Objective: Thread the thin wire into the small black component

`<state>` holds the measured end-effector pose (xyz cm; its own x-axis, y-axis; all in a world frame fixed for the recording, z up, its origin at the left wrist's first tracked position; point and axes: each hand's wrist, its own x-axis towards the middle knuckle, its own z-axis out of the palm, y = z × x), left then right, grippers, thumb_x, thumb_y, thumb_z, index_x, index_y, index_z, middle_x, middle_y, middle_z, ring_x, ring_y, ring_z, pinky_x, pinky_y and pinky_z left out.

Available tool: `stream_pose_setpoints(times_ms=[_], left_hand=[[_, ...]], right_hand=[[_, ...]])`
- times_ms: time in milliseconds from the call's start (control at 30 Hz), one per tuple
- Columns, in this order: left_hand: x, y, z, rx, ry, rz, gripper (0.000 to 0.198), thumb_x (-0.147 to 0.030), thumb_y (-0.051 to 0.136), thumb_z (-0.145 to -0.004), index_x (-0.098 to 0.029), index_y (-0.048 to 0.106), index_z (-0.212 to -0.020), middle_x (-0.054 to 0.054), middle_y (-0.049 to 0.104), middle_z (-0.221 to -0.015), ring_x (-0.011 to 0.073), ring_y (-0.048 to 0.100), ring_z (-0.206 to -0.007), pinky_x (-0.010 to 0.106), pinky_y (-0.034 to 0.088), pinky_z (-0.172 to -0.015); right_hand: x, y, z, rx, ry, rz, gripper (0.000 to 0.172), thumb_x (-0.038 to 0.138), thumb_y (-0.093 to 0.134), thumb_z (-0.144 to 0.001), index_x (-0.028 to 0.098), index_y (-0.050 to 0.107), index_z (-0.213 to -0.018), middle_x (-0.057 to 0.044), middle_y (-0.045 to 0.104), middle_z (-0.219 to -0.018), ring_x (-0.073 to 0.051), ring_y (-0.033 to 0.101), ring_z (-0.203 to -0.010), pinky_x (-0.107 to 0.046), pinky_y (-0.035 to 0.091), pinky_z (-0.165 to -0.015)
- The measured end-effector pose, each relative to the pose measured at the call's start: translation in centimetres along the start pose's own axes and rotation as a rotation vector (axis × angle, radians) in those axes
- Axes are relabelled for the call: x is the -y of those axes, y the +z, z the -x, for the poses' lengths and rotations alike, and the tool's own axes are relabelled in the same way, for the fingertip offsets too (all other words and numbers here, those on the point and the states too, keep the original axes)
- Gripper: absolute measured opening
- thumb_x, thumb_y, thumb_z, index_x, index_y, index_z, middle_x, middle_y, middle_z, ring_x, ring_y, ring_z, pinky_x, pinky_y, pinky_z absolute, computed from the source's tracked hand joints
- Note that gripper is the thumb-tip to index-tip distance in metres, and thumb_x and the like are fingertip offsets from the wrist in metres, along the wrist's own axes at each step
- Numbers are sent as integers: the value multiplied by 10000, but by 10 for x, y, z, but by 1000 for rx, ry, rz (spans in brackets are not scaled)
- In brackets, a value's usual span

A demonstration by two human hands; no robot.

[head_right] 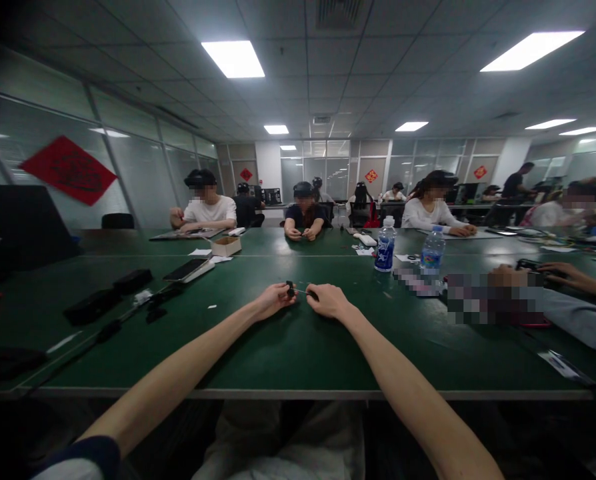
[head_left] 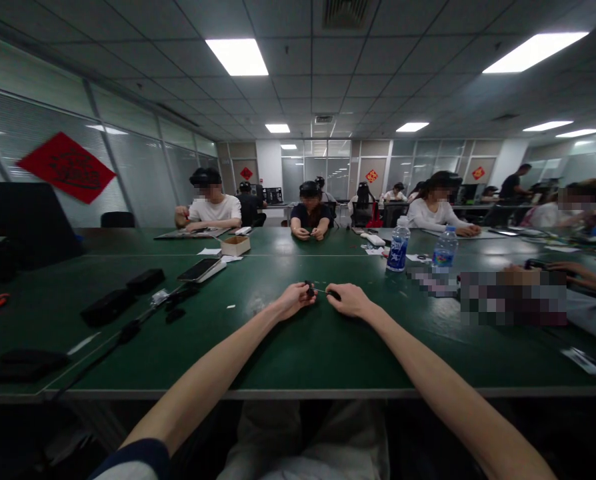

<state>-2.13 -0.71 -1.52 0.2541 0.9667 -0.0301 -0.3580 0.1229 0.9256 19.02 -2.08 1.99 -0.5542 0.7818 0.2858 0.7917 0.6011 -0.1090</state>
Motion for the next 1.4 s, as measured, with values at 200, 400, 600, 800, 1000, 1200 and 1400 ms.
stream_pose_setpoints(times_ms=[200,400,600,800,1000,1200,1400], left_hand=[[0,0,2,17,17,-16,167,-192,487,-882,-82,555,-987,116,627,-836,120,606,-643,280,520,-669],[-2,1,3,34,22,-16,161,-183,492,-876,-82,563,-979,100,614,-797,116,595,-622,269,513,-650],[0,1,2,21,32,-24,169,-192,497,-875,-82,560,-986,93,611,-784,110,584,-606,269,510,-648],[3,-5,-3,64,35,-32,182,-210,520,-862,-86,558,-989,104,617,-814,122,600,-643,264,506,-654],[3,-6,-3,69,39,-47,184,-210,522,-862,-84,556,-991,105,619,-819,119,599,-641,267,504,-662],[-1,-3,2,71,21,-42,188,-204,525,-861,-73,558,-991,114,622,-824,123,599,-644,270,504,-662],[2,-4,-1,75,31,-45,176,-207,507,-869,-81,553,-983,104,621,-818,118,601,-636,260,505,-655]], right_hand=[[-3,-3,2,-3,14,-6,383,508,359,-912,290,612,-1100,-34,666,-959,-192,598,-853,-262,389,-718],[-6,-2,1,12,42,12,407,540,355,-906,290,629,-1073,-34,670,-943,-194,601,-851,-266,392,-719],[-5,-4,2,17,33,16,419,553,357,-902,291,629,-1083,-34,668,-966,-193,598,-863,-265,394,-729],[-5,-4,2,23,33,15,429,556,357,-900,284,634,-1083,-41,669,-950,-194,593,-850,-261,386,-717],[-6,-4,2,13,7,7,431,561,346,-898,292,636,-1071,-34,666,-938,-190,592,-827,-258,382,-691],[-4,-6,3,27,24,10,429,552,355,-898,283,637,-1079,-37,671,-927,-190,593,-819,-259,385,-693],[-3,-5,4,7,24,13,422,553,370,-894,280,638,-1071,-34,674,-936,-186,601,-842,-250,386,-711]])
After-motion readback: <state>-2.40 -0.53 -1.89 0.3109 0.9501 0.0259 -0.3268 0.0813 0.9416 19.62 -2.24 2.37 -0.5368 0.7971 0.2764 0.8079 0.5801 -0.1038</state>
